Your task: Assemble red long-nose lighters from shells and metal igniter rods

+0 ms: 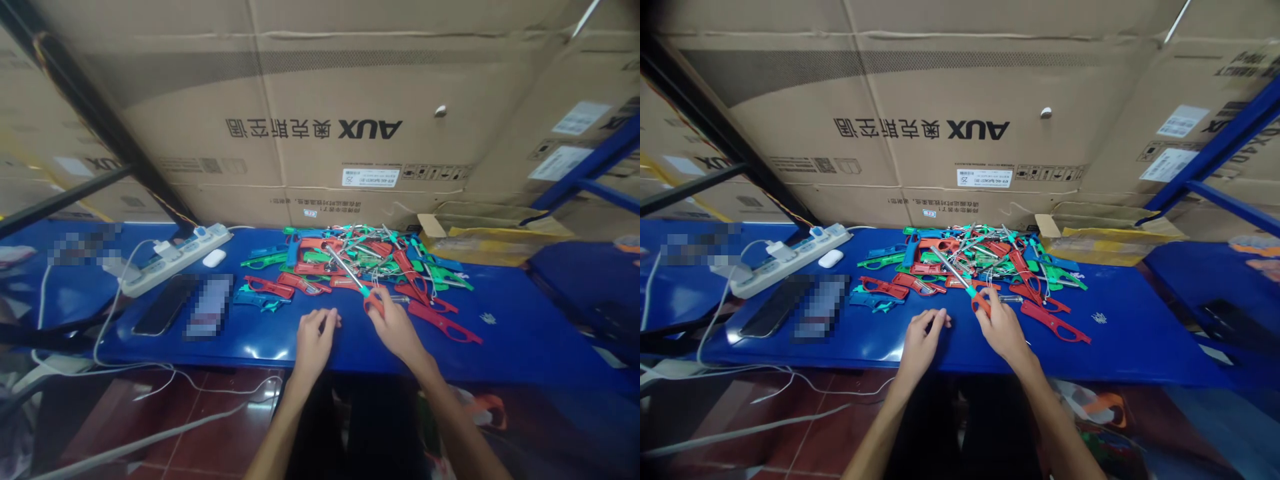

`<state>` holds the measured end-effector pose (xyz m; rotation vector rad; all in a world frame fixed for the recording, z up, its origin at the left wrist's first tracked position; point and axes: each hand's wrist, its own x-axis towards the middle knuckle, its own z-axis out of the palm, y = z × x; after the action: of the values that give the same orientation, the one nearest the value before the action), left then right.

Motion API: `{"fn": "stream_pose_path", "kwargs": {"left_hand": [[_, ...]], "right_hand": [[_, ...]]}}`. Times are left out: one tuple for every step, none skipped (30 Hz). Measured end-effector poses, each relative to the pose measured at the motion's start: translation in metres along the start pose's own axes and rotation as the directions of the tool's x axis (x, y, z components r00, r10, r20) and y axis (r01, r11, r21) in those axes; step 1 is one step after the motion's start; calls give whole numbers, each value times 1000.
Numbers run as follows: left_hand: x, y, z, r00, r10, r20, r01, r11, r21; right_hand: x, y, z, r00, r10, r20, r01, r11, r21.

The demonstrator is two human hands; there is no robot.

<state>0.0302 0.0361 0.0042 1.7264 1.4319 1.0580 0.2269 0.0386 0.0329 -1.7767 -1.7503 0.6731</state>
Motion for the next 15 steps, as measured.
{"fn": "stream_pose_path", "kwargs": {"left_hand": [[0, 0, 0, 1000, 2, 0, -2, 1000, 2], [0, 0, 0, 1000, 3, -1, -3, 1000, 3], [0, 0, 0, 1000, 4, -1, -4, 1000, 4], [0, 0, 0, 1000, 4, -2, -4, 1000, 5], [0, 0, 0, 1000, 6, -3, -6, 1000, 7], [1, 0, 0, 1000, 9, -4, -9, 1000, 8], [1, 0, 0, 1000, 13, -4, -13, 1000, 7], [1, -1, 0, 1000, 18, -4, -18, 1000, 7], [1, -1, 0, 1000, 23, -4, -23, 1000, 7], [1, -1, 0, 1000, 28, -4, -28, 1000, 6], [1, -1, 1, 999, 32, -2, -32, 999, 5], [1, -2, 1, 999, 34, -1, -34, 999, 6], [1, -2, 1, 999, 37, 0, -37, 999, 8], [1, -2, 1, 999, 39, 2, -39, 999, 13], [1, -2, 1, 999, 40, 3, -40, 999, 19]], "right_hand": [[1, 0, 0, 1000, 1, 7, -1, 1000, 0], [1, 1, 1, 1000, -1, 9, 1, 1000, -5], [2, 1, 1, 1000, -8, 7, 8, 1000, -13], [2, 1, 1, 1000, -15, 4, 15, 1000, -21], [2, 1, 2, 1000, -19, 2, 19, 999, -26], [1, 1, 2, 1000, -17, 1, 17, 999, -26], [1, 1, 2, 1000, -13, 0, 13, 1000, -20], [1, 1, 2, 1000, -7, 1, 7, 1000, -9], [1, 2, 2, 1000, 1, 1, -1, 1000, 2], [2, 2, 2, 1000, 8, -1, -8, 1000, 10], [2, 2, 2, 1000, 11, -4, -11, 1000, 12], [3, 3, 2, 1000, 12, -8, -12, 1000, 9], [4, 4, 2, 1000, 10, -11, -10, 1000, 2], [5, 4, 3, 1000, 8, -15, -8, 1000, -6], [6, 5, 4, 1000, 5, -16, -5, 1000, -11]]}}
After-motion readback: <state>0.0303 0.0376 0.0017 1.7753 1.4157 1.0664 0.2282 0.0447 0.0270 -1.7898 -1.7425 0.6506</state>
